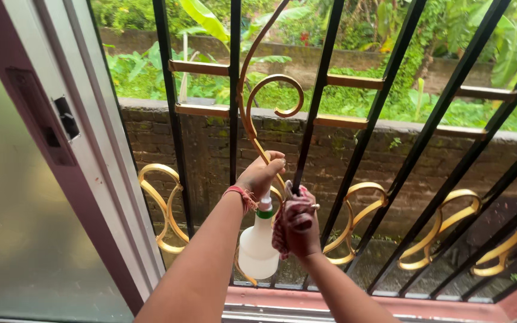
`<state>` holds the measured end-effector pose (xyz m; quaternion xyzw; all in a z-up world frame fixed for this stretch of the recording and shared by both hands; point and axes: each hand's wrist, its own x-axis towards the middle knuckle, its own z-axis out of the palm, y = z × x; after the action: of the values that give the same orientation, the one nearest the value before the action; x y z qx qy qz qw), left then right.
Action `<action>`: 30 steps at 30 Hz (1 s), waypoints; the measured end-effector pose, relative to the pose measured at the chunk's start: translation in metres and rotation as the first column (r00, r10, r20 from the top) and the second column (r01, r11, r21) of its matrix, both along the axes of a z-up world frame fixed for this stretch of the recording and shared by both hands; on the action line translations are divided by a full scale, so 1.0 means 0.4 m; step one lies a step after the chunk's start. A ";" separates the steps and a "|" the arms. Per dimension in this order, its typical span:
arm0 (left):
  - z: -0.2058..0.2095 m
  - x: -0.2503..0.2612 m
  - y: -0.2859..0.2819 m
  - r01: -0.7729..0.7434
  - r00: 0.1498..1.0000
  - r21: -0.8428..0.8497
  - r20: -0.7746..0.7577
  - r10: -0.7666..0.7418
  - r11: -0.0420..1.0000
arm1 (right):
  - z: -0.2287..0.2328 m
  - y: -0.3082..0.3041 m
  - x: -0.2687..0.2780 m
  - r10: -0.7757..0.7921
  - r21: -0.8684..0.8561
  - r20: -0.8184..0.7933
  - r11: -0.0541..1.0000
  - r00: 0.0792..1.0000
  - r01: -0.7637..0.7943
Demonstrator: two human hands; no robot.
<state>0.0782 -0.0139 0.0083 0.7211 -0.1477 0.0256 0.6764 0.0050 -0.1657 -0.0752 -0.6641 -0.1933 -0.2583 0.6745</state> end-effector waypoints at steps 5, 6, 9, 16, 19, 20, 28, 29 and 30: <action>0.018 -0.013 0.003 0.073 0.997 -0.012 -0.038 -0.074 0.997 | 0.054 0.018 -0.005 -0.046 0.269 -0.092 0.961 0.995 0.070; 0.028 -0.016 0.004 0.078 0.996 0.003 -0.038 -0.078 0.997 | 0.085 0.025 0.001 -0.066 0.343 -0.129 0.933 0.989 0.107; 0.039 -0.044 0.009 0.086 0.995 0.042 -0.060 -0.083 0.995 | 0.198 0.034 0.003 -0.196 0.434 -0.158 0.867 0.968 0.246; 0.049 -0.050 0.013 0.068 0.998 0.106 -0.008 -0.067 0.992 | 0.421 -0.036 -0.011 -0.347 0.183 0.189 0.932 0.919 0.314; 0.046 -0.042 0.016 0.068 0.997 0.180 0.034 -0.075 0.981 | 0.338 0.017 0.052 -0.228 0.106 -0.014 0.968 0.973 0.228; 0.055 -0.039 0.018 0.060 0.995 0.220 0.061 -0.075 0.974 | 0.277 0.029 0.065 -0.194 0.085 -0.009 0.977 0.981 0.194; 0.069 -0.067 0.013 -0.005 1.000 0.174 -0.004 0.006 0.985 | -0.183 -0.054 0.081 0.484 0.639 -0.347 0.749 0.804 -0.175; 0.064 -0.066 0.011 -0.005 1.000 0.168 -0.002 0.006 0.986 | -0.210 -0.059 0.069 0.581 0.786 -0.408 0.616 0.704 -0.052; 0.058 -0.061 0.008 0.002 1.000 0.159 -0.007 -0.001 0.987 | -0.227 -0.075 0.061 0.336 0.409 -0.360 0.895 0.870 -0.177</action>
<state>0.0537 -0.0106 0.0317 0.7727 -0.1476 0.0108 0.6172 0.0293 -0.1957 -0.1659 -0.5356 -0.0800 -0.0464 0.8394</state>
